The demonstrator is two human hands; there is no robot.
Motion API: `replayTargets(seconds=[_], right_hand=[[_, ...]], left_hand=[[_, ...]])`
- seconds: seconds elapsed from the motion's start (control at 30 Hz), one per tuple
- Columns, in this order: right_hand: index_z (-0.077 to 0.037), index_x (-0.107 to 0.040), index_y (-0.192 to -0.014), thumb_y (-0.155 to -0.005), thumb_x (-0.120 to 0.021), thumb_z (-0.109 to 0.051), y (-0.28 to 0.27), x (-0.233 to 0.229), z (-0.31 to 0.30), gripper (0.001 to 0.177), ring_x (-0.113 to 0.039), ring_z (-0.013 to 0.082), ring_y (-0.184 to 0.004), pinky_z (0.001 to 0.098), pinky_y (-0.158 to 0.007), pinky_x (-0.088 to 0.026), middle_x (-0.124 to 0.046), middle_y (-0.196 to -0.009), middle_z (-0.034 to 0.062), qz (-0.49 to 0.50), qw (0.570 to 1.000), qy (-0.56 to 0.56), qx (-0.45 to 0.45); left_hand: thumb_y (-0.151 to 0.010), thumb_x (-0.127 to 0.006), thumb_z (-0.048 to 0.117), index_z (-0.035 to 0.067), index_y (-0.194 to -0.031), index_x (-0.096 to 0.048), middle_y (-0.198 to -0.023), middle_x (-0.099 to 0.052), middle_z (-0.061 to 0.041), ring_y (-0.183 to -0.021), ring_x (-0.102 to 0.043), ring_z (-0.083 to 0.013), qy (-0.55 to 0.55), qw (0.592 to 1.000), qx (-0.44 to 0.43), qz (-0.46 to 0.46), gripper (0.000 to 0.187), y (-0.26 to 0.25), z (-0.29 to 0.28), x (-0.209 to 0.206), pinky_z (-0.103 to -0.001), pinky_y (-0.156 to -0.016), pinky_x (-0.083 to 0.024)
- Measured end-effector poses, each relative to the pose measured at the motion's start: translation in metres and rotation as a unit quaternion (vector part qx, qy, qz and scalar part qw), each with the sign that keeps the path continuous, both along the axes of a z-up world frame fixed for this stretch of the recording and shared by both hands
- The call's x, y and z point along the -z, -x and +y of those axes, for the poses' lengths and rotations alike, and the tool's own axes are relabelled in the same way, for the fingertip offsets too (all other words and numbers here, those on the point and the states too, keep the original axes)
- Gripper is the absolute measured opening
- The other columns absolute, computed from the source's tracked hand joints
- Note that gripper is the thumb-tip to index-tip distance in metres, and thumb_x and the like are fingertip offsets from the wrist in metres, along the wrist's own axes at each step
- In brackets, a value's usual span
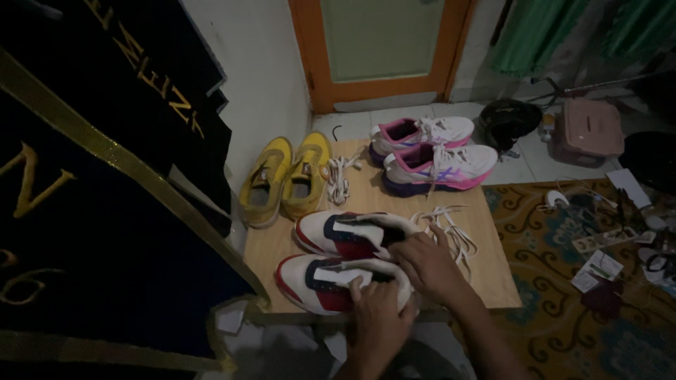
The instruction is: The person removes laces from a pair of white and pink sneakers and then re-laces them by threading the laces through the eyelets. They then pick up a pair of white, red, and blue sneakers and begin threading the laces through the eyelets.
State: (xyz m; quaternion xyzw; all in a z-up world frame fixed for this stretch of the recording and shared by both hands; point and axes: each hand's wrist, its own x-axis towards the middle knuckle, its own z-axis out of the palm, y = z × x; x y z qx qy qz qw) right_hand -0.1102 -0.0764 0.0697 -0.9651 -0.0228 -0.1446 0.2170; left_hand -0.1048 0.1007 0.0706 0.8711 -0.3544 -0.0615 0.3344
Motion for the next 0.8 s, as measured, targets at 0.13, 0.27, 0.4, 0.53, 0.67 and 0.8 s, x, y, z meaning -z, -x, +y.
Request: replayTargets(seconds=[0.13, 0.27, 0.4, 0.53, 0.67, 0.8], right_hand=[[-0.019, -0.075, -0.106, -0.083, -0.066, -0.015, 0.005, -0.010, 0.001, 0.025, -0.063, 0.0195, -0.110, 0.0576, -0.120, -0.015, -0.071, -0.097, 0.0022, 0.093, 0.996, -0.008, 0.000], [-0.014, -0.069, -0.114, -0.084, -0.068, -0.019, 0.004, -0.007, -0.001, 0.030, -0.061, 0.0241, -0.111, 0.0603, -0.115, -0.018, -0.071, -0.099, 0.0034, 0.037, 0.999, 0.031, -0.016], [-0.016, -0.066, -0.117, -0.082, -0.068, -0.014, 0.008, -0.011, 0.000, 0.035, -0.062, 0.0239, -0.114, 0.0590, -0.118, -0.021, -0.070, -0.100, 0.0029, 0.045, 0.995, 0.084, -0.003], [-0.015, -0.068, -0.113, -0.076, -0.073, -0.013, 0.045, -0.022, 0.014, 0.037, -0.064, 0.0268, -0.108, 0.0586, -0.111, -0.024, -0.071, -0.103, 0.0070, -0.023, 0.999, 0.013, 0.041], [-0.013, -0.066, -0.112, -0.074, -0.078, -0.017, 0.065, -0.022, 0.028, 0.040, -0.065, 0.0305, -0.095, 0.0476, -0.094, -0.040, -0.070, -0.092, 0.0078, -0.026, 0.997, -0.034, 0.069], [-0.017, -0.066, -0.098, -0.075, -0.080, -0.021, 0.057, -0.016, 0.042, 0.027, -0.064, 0.0319, -0.089, 0.0426, -0.084, -0.046, -0.067, -0.083, 0.0086, 0.056, 0.996, 0.003, 0.074]], left_hand=[[-0.086, -0.071, 0.022, 0.002, -0.091, -0.067, -0.084, -0.065, -0.016, -0.094, -0.064, -0.0340, -0.012, 0.999, 0.044, 0.026, 0.021, 0.000, 0.010, -0.011, -0.062, -0.111, -0.023], [-0.087, -0.072, 0.026, 0.003, -0.087, -0.067, -0.080, -0.064, -0.014, -0.091, -0.063, -0.0333, -0.034, 0.998, 0.053, 0.026, 0.023, -0.004, 0.020, -0.014, -0.063, -0.112, -0.021], [-0.087, -0.072, 0.025, 0.003, -0.087, -0.068, -0.078, -0.063, -0.012, -0.087, -0.064, -0.0311, 0.031, 0.997, 0.062, 0.012, 0.022, -0.006, 0.036, -0.015, -0.061, -0.112, -0.024], [-0.084, -0.073, 0.018, 0.001, -0.100, -0.070, -0.085, -0.063, -0.015, -0.091, -0.064, -0.0342, 0.111, 0.984, 0.138, -0.007, 0.023, -0.005, 0.051, -0.014, -0.065, -0.107, -0.024], [-0.079, -0.070, 0.011, 0.002, -0.104, -0.069, -0.092, -0.064, -0.014, -0.097, -0.065, -0.0332, 0.146, 0.977, 0.145, -0.057, 0.026, -0.007, 0.059, -0.007, -0.069, -0.110, -0.019], [-0.079, -0.067, 0.009, 0.003, -0.108, -0.068, -0.097, -0.062, -0.014, -0.102, -0.060, -0.0349, 0.069, 0.987, 0.099, 0.102, 0.030, -0.030, 0.067, -0.001, -0.054, -0.092, -0.045]])
